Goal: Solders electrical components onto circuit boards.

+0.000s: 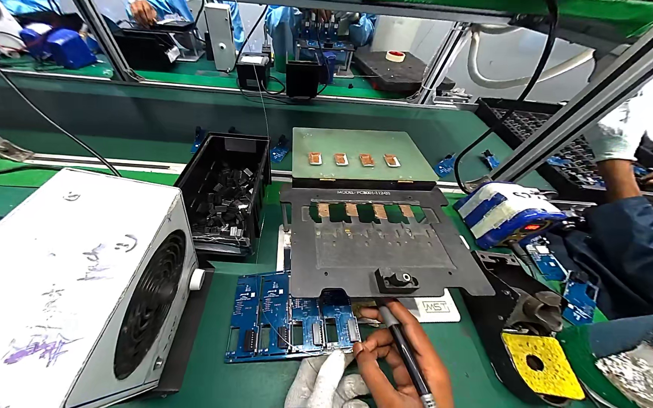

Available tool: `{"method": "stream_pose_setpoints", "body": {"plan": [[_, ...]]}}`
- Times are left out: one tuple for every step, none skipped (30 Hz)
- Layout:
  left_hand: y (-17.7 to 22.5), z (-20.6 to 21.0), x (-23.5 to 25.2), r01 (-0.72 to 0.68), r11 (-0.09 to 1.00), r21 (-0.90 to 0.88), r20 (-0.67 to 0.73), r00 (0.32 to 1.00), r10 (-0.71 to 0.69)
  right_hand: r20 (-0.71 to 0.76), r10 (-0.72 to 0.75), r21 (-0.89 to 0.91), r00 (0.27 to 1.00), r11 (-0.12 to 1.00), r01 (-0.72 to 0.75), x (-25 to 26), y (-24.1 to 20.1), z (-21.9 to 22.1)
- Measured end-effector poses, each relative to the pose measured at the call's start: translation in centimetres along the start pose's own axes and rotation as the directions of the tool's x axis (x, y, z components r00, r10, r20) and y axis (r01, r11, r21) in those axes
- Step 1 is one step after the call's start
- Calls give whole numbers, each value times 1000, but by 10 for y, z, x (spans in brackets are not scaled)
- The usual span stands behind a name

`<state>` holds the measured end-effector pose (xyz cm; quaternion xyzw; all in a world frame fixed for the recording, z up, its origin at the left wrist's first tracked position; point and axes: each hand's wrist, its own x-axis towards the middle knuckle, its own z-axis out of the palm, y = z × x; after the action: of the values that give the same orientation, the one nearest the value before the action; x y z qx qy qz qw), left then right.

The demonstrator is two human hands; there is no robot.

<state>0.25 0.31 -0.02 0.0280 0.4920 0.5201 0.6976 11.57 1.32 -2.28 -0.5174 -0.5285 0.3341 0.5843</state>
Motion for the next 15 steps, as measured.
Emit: {"method": "stream_pose_setpoints", "body": {"plan": [[0, 0, 0, -3, 1000, 12, -6, 1000, 3, 0, 4, -1, 1000, 1000, -4, 0, 0, 0], [-1, 0, 0, -12, 1000, 24, -6, 1000, 12, 0, 6, 0, 1000, 1000, -6, 0, 0, 0], [-3, -2, 1, -27, 999, 37, 2, 1000, 27, 0, 7, 6, 1000, 1000, -7, 0, 1, 0], [-5, -3, 2, -44, 998, 44, 12, 999, 44, 0, 4, 10, 1000, 1000, -4, 0, 2, 0], [-6, -3, 3, -48, 998, 48, 12, 999, 47, 2, 2, 11, 1000, 1000, -2, 0, 2, 0], [-4, -2, 2, -41, 998, 53, 3, 999, 41, 4, 3, 13, 1000, 1000, -3, 0, 2, -1], [-3, 0, 1, -32, 998, 54, -11, 999, 32, 11, 5, 11, 1000, 1000, -5, 0, 2, -1], [-2, 1, 1, -23, 998, 53, -25, 999, 24, 17, 6, 9, 1000, 1000, -6, -1, 1, -1], [-1, 2, 0, -17, 999, 50, -37, 999, 19, 22, 7, 7, 1000, 1000, -8, -1, 0, -1], [-1, 3, 0, -15, 999, 46, -44, 999, 17, 25, 9, 3, 1000, 1000, -9, -2, -1, -2], [-2, 3, 0, -16, 999, 42, -44, 999, 18, 29, 11, 1, 1000, 1000, -11, -2, -2, -2], [-2, 3, 0, -17, 999, 34, -43, 999, 18, 30, 11, 2, 999, 1000, -11, -3, -2, -3], [-2, 3, 1, -16, 999, 29, -40, 999, 17, 32, 12, 7, 999, 1000, -12, -3, -2, -3], [-2, 3, 1, -13, 1000, 27, -42, 999, 14, 34, 12, 10, 999, 1000, -13, -3, -2, -3], [-1, 4, 1, -8, 1000, 26, -49, 999, 9, 33, 12, 13, 999, 1000, -12, -3, -2, -3]]}}
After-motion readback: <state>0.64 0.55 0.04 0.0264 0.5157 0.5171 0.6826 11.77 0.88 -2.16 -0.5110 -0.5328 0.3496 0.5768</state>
